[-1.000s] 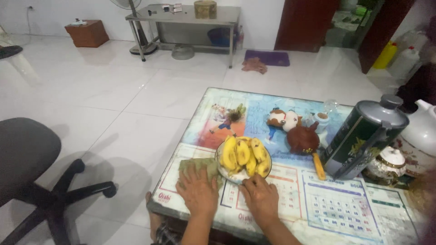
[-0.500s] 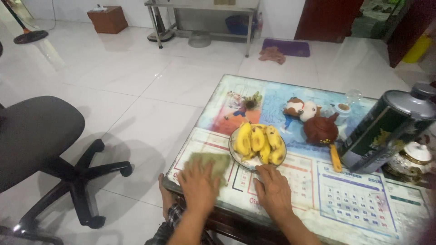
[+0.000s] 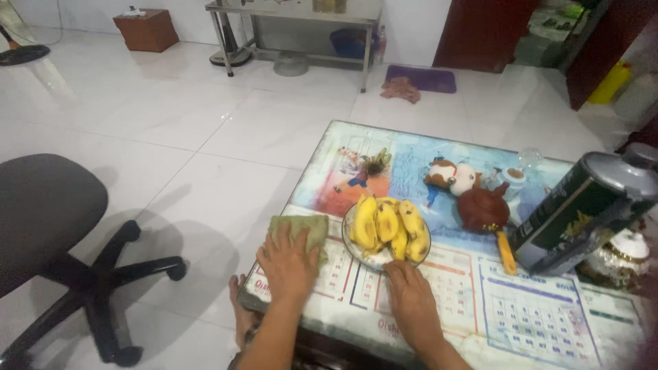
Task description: The person folds a cloth on a table and then uses it to wipe the table surface around a plate of bananas and a teapot.
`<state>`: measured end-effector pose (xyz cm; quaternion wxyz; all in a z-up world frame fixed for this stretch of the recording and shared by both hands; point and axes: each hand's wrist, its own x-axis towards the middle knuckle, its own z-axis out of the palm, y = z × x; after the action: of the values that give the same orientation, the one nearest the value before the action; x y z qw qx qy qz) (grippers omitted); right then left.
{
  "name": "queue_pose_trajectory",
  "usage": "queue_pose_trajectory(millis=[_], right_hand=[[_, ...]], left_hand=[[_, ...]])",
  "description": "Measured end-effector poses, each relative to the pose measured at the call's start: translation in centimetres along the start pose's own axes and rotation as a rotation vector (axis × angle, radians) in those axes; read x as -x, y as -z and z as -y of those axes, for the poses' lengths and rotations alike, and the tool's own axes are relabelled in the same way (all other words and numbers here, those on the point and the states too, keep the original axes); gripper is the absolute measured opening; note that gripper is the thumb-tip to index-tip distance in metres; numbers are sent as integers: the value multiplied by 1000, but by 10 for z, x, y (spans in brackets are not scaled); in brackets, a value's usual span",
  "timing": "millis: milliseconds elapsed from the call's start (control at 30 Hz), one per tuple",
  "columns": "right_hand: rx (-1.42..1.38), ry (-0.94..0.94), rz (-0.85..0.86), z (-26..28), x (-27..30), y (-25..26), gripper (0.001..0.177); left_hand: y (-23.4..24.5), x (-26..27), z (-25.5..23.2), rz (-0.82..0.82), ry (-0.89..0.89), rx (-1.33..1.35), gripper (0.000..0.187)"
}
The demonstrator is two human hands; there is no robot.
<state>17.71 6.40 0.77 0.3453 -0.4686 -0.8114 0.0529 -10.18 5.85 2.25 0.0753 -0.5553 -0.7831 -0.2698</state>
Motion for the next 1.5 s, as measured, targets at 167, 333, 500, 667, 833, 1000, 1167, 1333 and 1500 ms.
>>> queue_pose_trajectory(millis=[167, 333, 500, 667, 833, 1000, 1167, 1333, 1500], right_hand=[[-11, 6, 29, -1, 1, 1, 37], [-10, 17, 17, 5, 6, 7, 40], [-4, -45, 87, -5, 9, 1, 46], [-14, -29, 101, 6, 0, 5, 47], [48, -9, 117, -1, -2, 1, 51], [-8, 5, 88, 6, -1, 3, 51], [-27, -34, 106, 12, -2, 10, 52], [-43, -30, 96, 1, 3, 1, 51], [-96, -62, 74, 2, 5, 6, 49]], left_hand=[[24, 73, -21, -23, 8, -2, 68], [50, 111, -20, 20, -1, 64, 71], [61, 77, 3, 173, 34, 10, 68], [24, 29, 11, 45, 6, -21, 64], [-15, -5, 2, 51, 13, -48, 72], [-17, 16, -9, 123, -217, 88, 75], [20, 81, -49, 117, -206, 124, 78], [30, 130, -59, 18, -360, 221, 67], [44, 100, -35, 194, -259, 286, 61]])
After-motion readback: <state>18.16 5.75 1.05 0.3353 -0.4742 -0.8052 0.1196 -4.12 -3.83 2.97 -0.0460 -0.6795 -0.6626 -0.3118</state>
